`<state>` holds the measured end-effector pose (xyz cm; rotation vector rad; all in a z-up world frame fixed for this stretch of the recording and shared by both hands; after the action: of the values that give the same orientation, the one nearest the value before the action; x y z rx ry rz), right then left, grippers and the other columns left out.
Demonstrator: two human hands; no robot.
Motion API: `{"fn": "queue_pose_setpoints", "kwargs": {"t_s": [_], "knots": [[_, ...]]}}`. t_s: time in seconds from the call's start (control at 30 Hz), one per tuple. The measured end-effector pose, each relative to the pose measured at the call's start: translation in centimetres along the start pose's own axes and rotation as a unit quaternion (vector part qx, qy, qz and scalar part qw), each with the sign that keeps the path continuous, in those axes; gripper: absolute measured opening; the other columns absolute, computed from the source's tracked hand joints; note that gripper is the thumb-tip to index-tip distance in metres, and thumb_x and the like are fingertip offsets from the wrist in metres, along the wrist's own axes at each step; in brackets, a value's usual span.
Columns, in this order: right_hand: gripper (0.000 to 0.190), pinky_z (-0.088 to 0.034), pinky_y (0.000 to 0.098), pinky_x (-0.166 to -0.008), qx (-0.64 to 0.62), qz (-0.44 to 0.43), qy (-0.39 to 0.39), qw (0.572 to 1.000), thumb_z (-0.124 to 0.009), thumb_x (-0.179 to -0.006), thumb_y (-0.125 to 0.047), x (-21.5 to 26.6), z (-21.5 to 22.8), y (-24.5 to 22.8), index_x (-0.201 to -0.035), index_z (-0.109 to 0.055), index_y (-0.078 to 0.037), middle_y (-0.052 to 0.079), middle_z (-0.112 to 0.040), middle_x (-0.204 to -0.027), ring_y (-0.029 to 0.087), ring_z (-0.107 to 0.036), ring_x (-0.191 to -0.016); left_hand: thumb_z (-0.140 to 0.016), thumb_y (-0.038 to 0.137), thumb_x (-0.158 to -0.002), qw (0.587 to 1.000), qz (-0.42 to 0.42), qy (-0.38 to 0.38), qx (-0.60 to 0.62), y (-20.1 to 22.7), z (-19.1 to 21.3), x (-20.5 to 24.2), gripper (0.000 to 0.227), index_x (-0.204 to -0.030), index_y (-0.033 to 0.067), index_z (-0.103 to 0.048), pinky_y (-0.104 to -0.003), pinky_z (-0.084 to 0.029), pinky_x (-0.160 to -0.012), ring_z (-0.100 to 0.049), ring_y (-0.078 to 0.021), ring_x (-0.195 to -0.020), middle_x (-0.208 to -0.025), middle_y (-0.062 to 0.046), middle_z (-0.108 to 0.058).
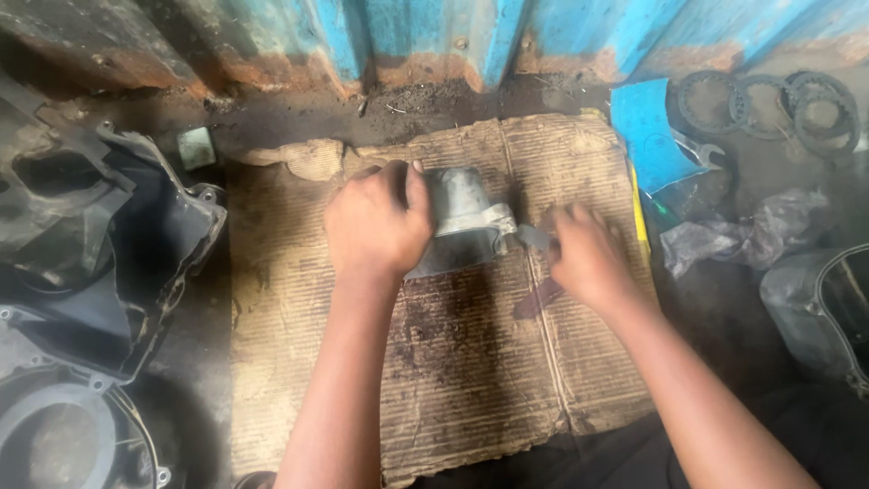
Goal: The person uses a piece of sandpaper and a metal tool to scrape and clean the surfaces of a metal component by hand on a piece of cardboard.
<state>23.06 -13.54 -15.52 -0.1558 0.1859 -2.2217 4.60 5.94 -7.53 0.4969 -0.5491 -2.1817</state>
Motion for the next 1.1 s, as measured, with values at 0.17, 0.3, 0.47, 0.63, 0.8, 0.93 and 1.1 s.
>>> {"fn": "queue_pose_setpoints", "kwargs": {"t_s": [0.17,0.3,0.47,0.63,0.8,0.93,1.1], "knots": [[0.039,-0.048,0.0419,-0.112,-0.525,-0.034,0.002,0.851,-0.043,-0.104,-0.036,-1.3,1.9,-2.0,-0.13,-0.058,-0.012,0.007,-0.063,-0.137,0.023,-0.06,-0.13,-0.032,0.045,-0.103,0.997,-0.07,-0.004,-0.035,1.6,-0.6,-0.1,0.056,-0.092,0.0101,-0.075,-0.049,-0.052,-0.085,-0.071,-0.031,-0.077,-0.076,-0.017,-0.071],[0.069,-0.035,0.0402,-0.116,-0.658,0.047,-0.087,0.747,-0.027,-0.104,-0.055,1.4,3.2,-6.1,-0.154,-0.039,-0.009,0.011,-0.048,-0.152,0.023,-0.048,-0.139,-0.03,0.046,-0.1,0.98,-0.182,0.056,-0.062,4.9,0.0,1.1,0.06,-0.082,0.0086,-0.074,-0.048,-0.051,-0.082,-0.068,-0.0319,-0.082,-0.078,-0.017,-0.071],[0.072,-0.039,0.0438,-0.118,-0.788,0.052,-0.023,0.613,-0.04,-0.103,-0.056,2.6,5.8,-7.2,-0.152,-0.043,-0.003,0.014,-0.052,-0.15,0.027,-0.052,-0.138,-0.028,0.049,-0.105,0.967,-0.238,0.024,-0.089,8.1,3.0,1.7,0.065,-0.083,0.0068,-0.072,-0.046,-0.048,-0.082,-0.064,-0.0297,-0.075,-0.076,-0.017,-0.068],[0.065,-0.041,0.0435,-0.119,-0.858,-0.012,0.038,0.512,-0.044,-0.099,-0.049,2.4,3.5,-5.7,-0.144,-0.054,-0.002,0.012,-0.061,-0.141,0.026,-0.056,-0.135,-0.035,0.049,-0.104,0.93,-0.312,0.179,-0.075,8.9,2.4,3.4,0.059,-0.083,0.0071,-0.072,-0.048,-0.047,-0.088,-0.063,-0.0316,-0.083,-0.079,-0.016,-0.068],[0.056,-0.045,0.0406,-0.107,-0.834,-0.067,0.046,0.546,-0.045,-0.098,-0.046,0.0,-0.2,-3.8,-0.126,-0.063,0.0,0.013,-0.067,-0.126,0.028,-0.062,-0.118,-0.043,0.042,-0.102,0.96,-0.263,0.08,-0.059,6.4,-0.2,2.3,0.049,-0.085,0.0062,-0.072,-0.047,-0.045,-0.084,-0.062,-0.0308,-0.08,-0.086,-0.018,-0.069],[0.055,-0.046,0.0399,-0.109,-0.848,-0.105,0.051,0.517,-0.048,-0.098,-0.045,0.0,-1.3,-3.1,-0.128,-0.061,-0.001,0.012,-0.066,-0.126,0.027,-0.061,-0.12,-0.044,0.045,-0.101,0.954,-0.271,0.116,-0.057,6.9,0.0,3.3,0.051,-0.082,0.0072,-0.072,-0.048,-0.045,-0.085,-0.064,-0.0315,-0.082,-0.083,-0.016,-0.07],[0.048,-0.045,0.034,-0.11,-0.765,-0.112,0.032,0.633,-0.047,-0.102,-0.039,-1.7,-0.6,-1.4,-0.127,-0.064,-0.002,0.013,-0.07,-0.131,0.022,-0.063,-0.125,-0.036,0.047,-0.104,0.96,-0.25,0.105,-0.073,5.6,-0.3,2.0,0.057,-0.082,0.009,-0.073,-0.045,-0.047,-0.081,-0.065,-0.0274,-0.079,-0.079,-0.015,-0.07]]}}
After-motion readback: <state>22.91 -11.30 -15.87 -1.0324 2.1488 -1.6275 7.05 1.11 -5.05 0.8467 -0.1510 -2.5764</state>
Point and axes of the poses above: each hand's wrist, its own x-axis away from the middle knuckle, its own z-axis out of the back of the hand, y = z × x, the point moved 4 cm from there along -x, towards the middle knuckle
